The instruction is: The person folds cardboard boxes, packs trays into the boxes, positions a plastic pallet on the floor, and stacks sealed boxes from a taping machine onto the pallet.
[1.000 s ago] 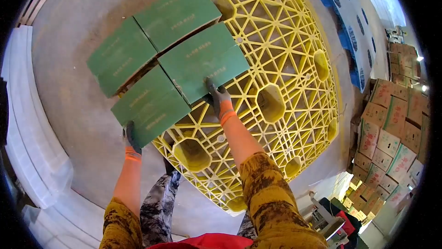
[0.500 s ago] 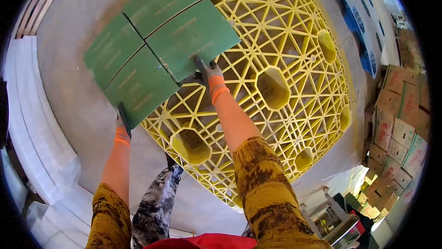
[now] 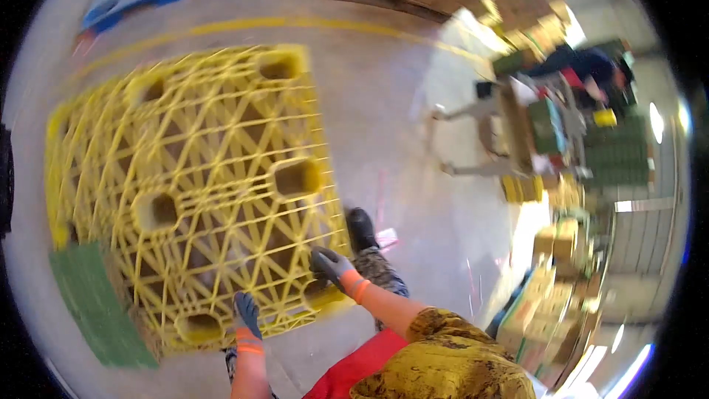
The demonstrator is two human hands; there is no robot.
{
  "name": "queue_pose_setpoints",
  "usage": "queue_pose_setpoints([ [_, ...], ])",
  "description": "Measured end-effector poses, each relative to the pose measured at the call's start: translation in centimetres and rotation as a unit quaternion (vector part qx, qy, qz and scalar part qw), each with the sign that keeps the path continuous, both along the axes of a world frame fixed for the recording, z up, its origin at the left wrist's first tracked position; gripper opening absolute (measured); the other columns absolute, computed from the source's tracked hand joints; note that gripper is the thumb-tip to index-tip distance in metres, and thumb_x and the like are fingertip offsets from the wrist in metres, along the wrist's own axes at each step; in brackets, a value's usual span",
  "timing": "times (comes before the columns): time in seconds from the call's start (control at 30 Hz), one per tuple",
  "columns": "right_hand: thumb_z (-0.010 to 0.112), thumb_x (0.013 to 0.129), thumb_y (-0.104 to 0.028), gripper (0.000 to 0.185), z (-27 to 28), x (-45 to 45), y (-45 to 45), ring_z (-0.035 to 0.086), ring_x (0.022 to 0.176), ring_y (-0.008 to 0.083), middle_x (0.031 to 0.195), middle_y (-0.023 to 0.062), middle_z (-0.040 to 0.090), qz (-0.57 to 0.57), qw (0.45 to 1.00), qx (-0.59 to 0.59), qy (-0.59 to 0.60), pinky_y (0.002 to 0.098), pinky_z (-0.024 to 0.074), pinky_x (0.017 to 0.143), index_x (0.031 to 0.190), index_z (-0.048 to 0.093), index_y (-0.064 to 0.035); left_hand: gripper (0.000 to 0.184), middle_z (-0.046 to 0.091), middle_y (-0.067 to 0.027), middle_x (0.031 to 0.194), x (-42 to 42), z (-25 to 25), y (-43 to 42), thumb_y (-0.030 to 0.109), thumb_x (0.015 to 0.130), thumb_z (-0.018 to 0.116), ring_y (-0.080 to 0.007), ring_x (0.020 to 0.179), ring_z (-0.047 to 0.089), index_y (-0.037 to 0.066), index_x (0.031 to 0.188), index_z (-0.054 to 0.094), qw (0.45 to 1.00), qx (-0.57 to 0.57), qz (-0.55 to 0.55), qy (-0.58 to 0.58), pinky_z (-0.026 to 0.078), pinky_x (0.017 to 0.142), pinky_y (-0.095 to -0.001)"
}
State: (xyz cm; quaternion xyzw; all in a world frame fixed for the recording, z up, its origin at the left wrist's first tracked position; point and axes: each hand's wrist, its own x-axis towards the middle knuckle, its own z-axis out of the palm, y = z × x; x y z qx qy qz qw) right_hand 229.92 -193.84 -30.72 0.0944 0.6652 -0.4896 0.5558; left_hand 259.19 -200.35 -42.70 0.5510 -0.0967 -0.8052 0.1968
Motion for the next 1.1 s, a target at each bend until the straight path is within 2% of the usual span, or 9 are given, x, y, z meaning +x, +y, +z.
queue_pose_setpoints([
  [0.03, 0.053, 0.091, -0.026, 0.042, 3.7, -4.0, 2.3, 0.060, 0.096, 0.0188, 0.111, 0.0078, 0.059, -0.011, 0.998, -0.009, 0.059, 0.0311, 0.0496, 0.080, 0.127, 0.045, -0.0055, 0.050, 0.045, -0.0061, 0.134, -6.9, 2.3, -0.5, 0.041, 0.095, 0.038, -0.0186, 0.119, 0.044, 0.013, 0.136, 0.036, 0.998, -0.040, -0.041, 0.006, 0.033, 0.097, -0.0333],
  [0.1, 0.052, 0.092, -0.025, 0.043, 7.1, -12.8, 9.5, 0.058, 0.098, 0.0175, 0.112, 0.0080, 0.058, 0.032, 0.966, -0.020, 0.255, 0.0285, 0.0470, 0.084, 0.128, 0.044, -0.0035, 0.050, 0.041, -0.0044, 0.136, -20.0, 8.0, -1.3, 0.040, 0.095, 0.039, -0.0196, 0.124, 0.039, 0.011, 0.135, 0.036, 0.985, -0.097, -0.136, 0.044, 0.028, 0.101, -0.0342],
  [0.17, 0.048, 0.093, -0.028, 0.041, 16.5, -20.3, 12.4, 0.060, 0.094, 0.0210, 0.109, 0.0119, 0.060, -0.172, 0.962, -0.048, 0.207, 0.0342, 0.0488, 0.083, 0.127, 0.046, -0.0047, 0.049, 0.043, -0.0039, 0.135, -31.8, 12.5, -0.9, 0.037, 0.094, 0.042, -0.0189, 0.122, 0.041, 0.010, 0.134, 0.038, 0.973, -0.133, -0.167, 0.088, 0.030, 0.101, -0.0343],
  [0.27, 0.050, 0.091, -0.031, 0.036, 21.6, -32.3, 22.4, 0.062, 0.076, 0.0222, 0.094, 0.0125, 0.063, -0.361, 0.880, -0.006, 0.309, 0.0340, 0.0522, 0.067, 0.117, 0.054, -0.0062, 0.047, 0.040, -0.0047, 0.136, -47.3, 20.2, 2.2, 0.033, 0.093, 0.045, -0.0193, 0.125, 0.038, 0.011, 0.134, 0.038, 0.956, -0.153, -0.220, 0.120, 0.034, 0.099, -0.0358],
  [0.37, 0.051, 0.090, -0.034, 0.034, 27.7, -43.0, 29.2, 0.060, 0.078, 0.0205, 0.093, 0.0094, 0.061, -0.515, 0.793, 0.049, 0.322, 0.0330, 0.0501, 0.069, 0.114, 0.054, -0.0108, 0.057, 0.034, -0.0093, 0.140, -58.6, 25.5, 7.6, 0.038, 0.092, 0.046, -0.0230, 0.128, 0.033, 0.012, 0.139, 0.027, 0.859, -0.342, -0.359, 0.129, 0.034, 0.100, -0.0392],
  [0.47, 0.054, 0.087, -0.040, 0.041, 30.5, -51.7, 34.2, 0.057, 0.091, 0.0222, 0.107, 0.0097, 0.056, -0.582, 0.752, 0.007, 0.309, 0.0345, 0.0485, 0.077, 0.117, 0.050, -0.0118, 0.066, 0.032, -0.0130, 0.140, -68.7, 34.6, 11.9, 0.045, 0.090, 0.047, -0.0257, 0.129, 0.032, 0.012, 0.141, 0.020, 0.885, -0.212, -0.388, 0.144, 0.033, 0.101, -0.0411],
  [0.63, 0.057, 0.085, -0.042, 0.048, 30.9, -62.5, 39.2, 0.057, 0.095, 0.0231, 0.111, 0.0094, 0.054, -0.612, 0.730, -0.050, 0.300, 0.0357, 0.0493, 0.079, 0.120, 0.046, -0.0107, 0.077, 0.027, -0.0126, 0.143, -76.2, 41.0, 17.5, 0.055, 0.087, 0.047, -0.0264, 0.131, 0.029, 0.014, 0.143, 0.012, 0.832, -0.242, -0.468, 0.172, 0.032, 0.101, -0.0418],
  [0.87, 0.057, 0.083, -0.048, 0.051, 30.9, -69.3, 40.7, 0.055, 0.094, 0.0208, 0.111, 0.0059, 0.055, -0.605, 0.754, -0.058, 0.247, 0.0349, 0.0455, 0.080, 0.122, 0.047, -0.0145, 0.080, 0.021, -0.0048, 0.146, -79.7, 41.9, 21.2, 0.062, 0.085, 0.042, -0.0216, 0.131, 0.027, 0.020, 0.143, 0.009, 0.890, -0.207, -0.393, 0.099, 0.034, 0.099, -0.0433],
  [1.1, 0.060, 0.077, -0.055, 0.056, 33.1, -71.0, 39.4, 0.054, 0.092, 0.0182, 0.109, 0.0020, 0.056, -0.541, 0.819, -0.060, 0.183, 0.0352, 0.0432, 0.079, 0.121, 0.050, -0.0202, 0.055, 0.049, -0.0026, 0.127, -79.0, 43.5, 20.6, 0.044, 0.088, 0.052, -0.0169, 0.115, 0.047, 0.011, 0.132, 0.041, 0.919, -0.193, -0.342, 0.039, 0.037, 0.096, -0.0300],
])
